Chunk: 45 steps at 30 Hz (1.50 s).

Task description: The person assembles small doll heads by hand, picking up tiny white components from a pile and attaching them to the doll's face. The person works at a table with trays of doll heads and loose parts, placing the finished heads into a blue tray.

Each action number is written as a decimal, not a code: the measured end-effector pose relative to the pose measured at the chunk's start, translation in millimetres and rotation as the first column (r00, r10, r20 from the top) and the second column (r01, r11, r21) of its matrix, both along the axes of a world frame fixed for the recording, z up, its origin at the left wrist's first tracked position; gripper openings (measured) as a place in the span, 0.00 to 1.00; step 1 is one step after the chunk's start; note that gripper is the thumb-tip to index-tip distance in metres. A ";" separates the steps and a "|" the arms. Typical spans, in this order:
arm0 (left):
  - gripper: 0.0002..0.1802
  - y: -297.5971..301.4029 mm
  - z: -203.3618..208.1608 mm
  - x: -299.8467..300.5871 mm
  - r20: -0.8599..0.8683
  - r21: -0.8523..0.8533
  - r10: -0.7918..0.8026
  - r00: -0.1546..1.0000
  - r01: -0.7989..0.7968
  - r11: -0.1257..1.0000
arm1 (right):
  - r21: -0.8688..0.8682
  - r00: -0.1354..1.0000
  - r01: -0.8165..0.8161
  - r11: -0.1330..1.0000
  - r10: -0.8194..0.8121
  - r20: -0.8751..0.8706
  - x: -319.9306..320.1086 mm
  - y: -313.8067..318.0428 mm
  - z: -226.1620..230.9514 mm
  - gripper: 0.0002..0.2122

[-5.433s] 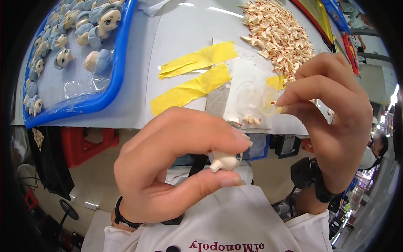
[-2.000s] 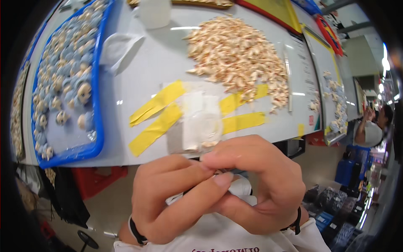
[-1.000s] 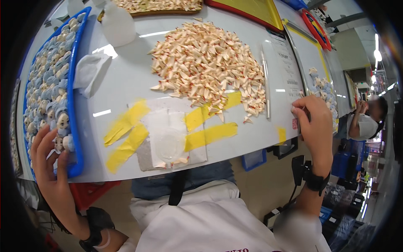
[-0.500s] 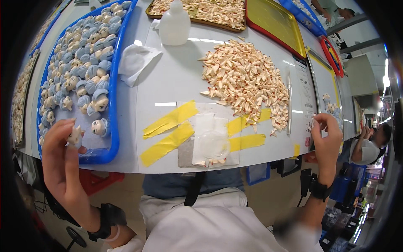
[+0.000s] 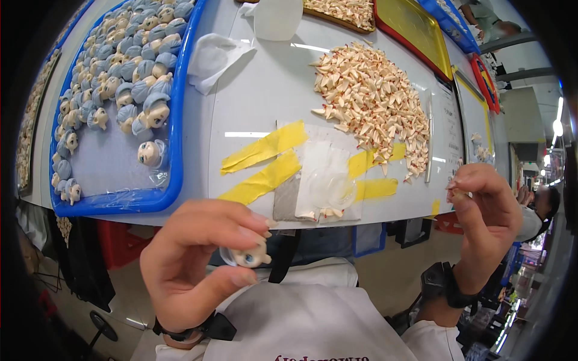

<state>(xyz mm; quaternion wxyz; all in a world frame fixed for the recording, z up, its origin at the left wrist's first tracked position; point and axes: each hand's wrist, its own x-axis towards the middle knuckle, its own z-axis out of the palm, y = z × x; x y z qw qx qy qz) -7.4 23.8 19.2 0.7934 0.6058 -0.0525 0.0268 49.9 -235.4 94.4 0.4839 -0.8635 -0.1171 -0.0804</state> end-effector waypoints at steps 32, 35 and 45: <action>0.24 -3.5 -18.8 5.8 0.057 -0.054 -0.036 0.998 0.039 0.998 | -0.091 0.976 -0.219 0.972 0.217 -0.025 25.1 34.1 -17.8 0.07; 0.23 -2.1 -21.3 3.8 0.080 -0.064 -0.051 0.995 0.056 0.996 | -0.079 0.982 -0.182 0.980 0.176 -0.074 25.0 39.1 -17.4 0.06; 0.19 -5.3 -14.1 1.9 0.001 -0.068 0.040 0.999 -0.040 0.997 | -0.050 0.993 0.029 0.998 -0.035 -0.111 27.9 2.0 -13.9 0.04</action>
